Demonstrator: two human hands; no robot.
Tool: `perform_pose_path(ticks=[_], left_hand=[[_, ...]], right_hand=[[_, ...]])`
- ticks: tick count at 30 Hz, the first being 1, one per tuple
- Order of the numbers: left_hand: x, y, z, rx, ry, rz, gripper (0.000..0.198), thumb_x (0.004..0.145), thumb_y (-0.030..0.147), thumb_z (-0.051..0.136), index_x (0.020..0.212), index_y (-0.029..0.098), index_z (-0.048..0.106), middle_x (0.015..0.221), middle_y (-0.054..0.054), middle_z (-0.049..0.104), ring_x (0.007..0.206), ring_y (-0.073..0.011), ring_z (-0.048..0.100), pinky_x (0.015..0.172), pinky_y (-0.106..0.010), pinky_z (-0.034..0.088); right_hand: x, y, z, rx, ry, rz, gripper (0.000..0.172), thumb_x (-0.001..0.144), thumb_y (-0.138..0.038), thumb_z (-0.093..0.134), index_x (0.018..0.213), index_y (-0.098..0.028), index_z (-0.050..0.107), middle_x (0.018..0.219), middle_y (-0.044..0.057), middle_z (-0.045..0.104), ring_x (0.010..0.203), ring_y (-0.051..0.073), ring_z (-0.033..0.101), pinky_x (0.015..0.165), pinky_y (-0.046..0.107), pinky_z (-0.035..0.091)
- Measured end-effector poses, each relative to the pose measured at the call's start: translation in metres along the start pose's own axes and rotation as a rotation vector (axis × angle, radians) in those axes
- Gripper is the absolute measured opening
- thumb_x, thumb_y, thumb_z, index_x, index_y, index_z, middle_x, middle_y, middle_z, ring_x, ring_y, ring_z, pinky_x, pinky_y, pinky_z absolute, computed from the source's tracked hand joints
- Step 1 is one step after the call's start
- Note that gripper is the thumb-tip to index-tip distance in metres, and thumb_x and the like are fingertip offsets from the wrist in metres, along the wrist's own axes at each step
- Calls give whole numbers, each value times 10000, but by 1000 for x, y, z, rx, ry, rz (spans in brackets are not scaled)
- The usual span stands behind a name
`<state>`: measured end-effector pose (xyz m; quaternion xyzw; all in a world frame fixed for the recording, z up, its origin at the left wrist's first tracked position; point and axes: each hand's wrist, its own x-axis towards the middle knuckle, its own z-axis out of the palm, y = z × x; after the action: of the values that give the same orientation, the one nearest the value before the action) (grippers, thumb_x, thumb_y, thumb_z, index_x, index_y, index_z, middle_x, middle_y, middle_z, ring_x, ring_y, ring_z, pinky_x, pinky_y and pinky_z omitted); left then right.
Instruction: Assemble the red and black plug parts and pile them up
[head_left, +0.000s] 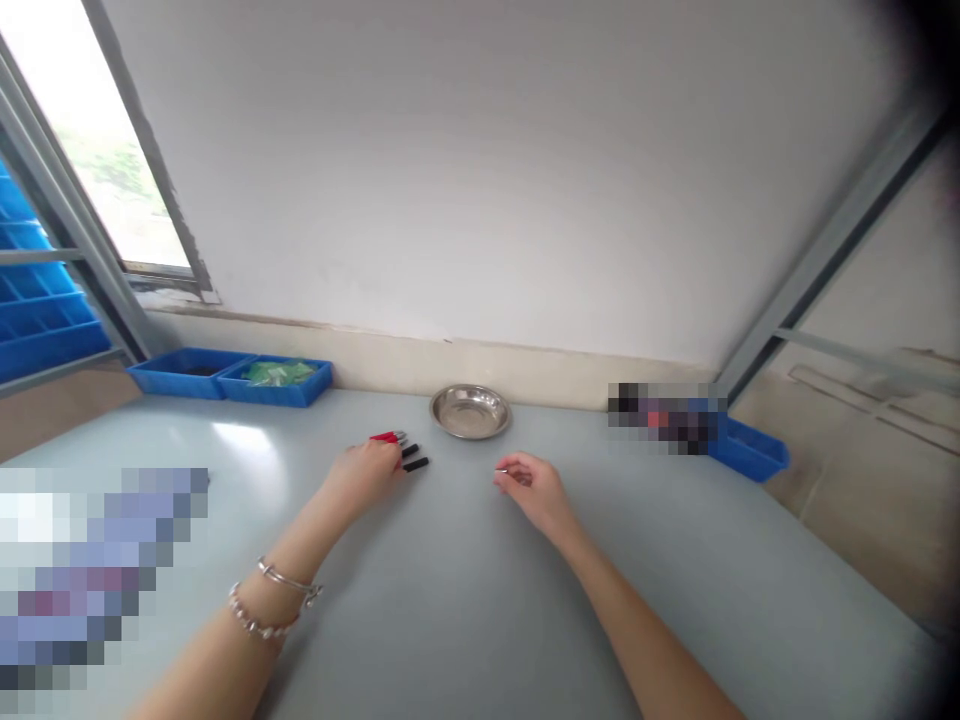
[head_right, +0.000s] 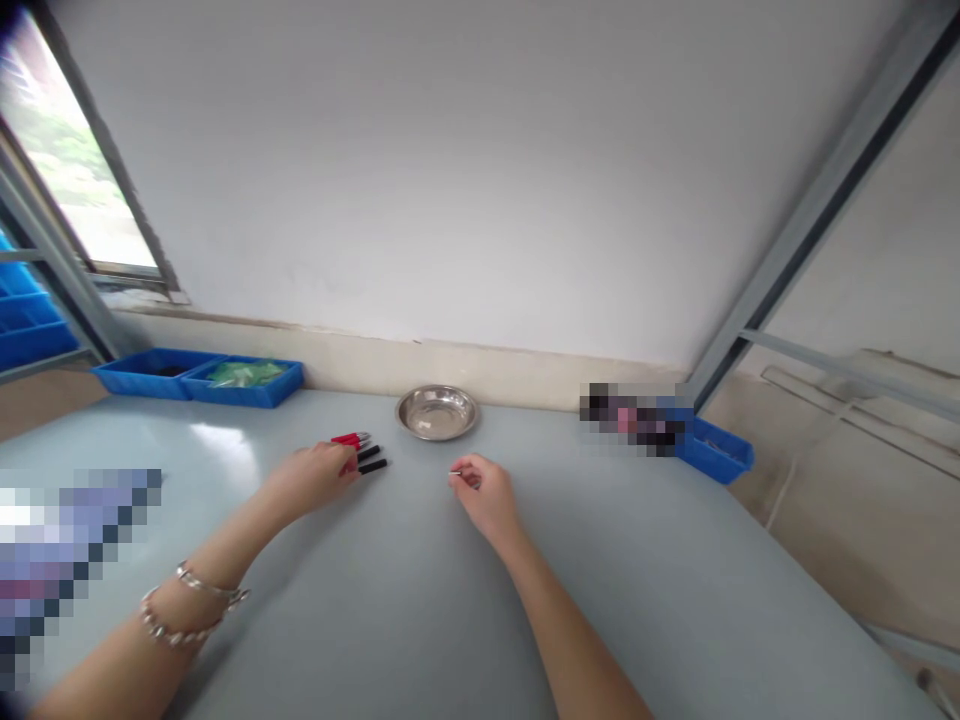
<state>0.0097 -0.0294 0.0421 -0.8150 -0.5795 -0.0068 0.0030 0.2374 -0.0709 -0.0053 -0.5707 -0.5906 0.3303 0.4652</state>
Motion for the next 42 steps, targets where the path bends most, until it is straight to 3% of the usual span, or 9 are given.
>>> perform_pose_path(ticks=[5,9,25,42], left_hand=[[-6,26,-1,-178,134,285,189,823,243,398,824,154,565,797,-70,617,729,-174,564,631,-257,400],[-8,38,9,-270,202,363,164,827,218,404,836,152,554,804,-62,610,731,-158,549,652,-247,401],[-5,34,12,-236,185,361,175,820,189,398,846,147,565,783,-70,581,718,-154,540,654,-249,406],[-5,35,14,-266,129,379,179,827,179,370,834,145,545,805,-78,576,749,-162,541,679,-254,411]], right_hand=[[-3,-7,6,176,-83,40,83,668,-233,529,723,-172,541,633,17,638,555,130,590,587,261,458],[-7,-15,10,251,-89,79,114,669,-249,545,747,-167,528,656,27,649,556,132,592,567,257,457],[-5,-13,12,283,-72,52,134,679,-285,551,740,-167,535,644,16,639,534,119,575,554,243,440],[-4,-8,15,260,-61,43,71,639,-180,560,709,-173,560,589,-16,599,524,119,577,566,245,451]])
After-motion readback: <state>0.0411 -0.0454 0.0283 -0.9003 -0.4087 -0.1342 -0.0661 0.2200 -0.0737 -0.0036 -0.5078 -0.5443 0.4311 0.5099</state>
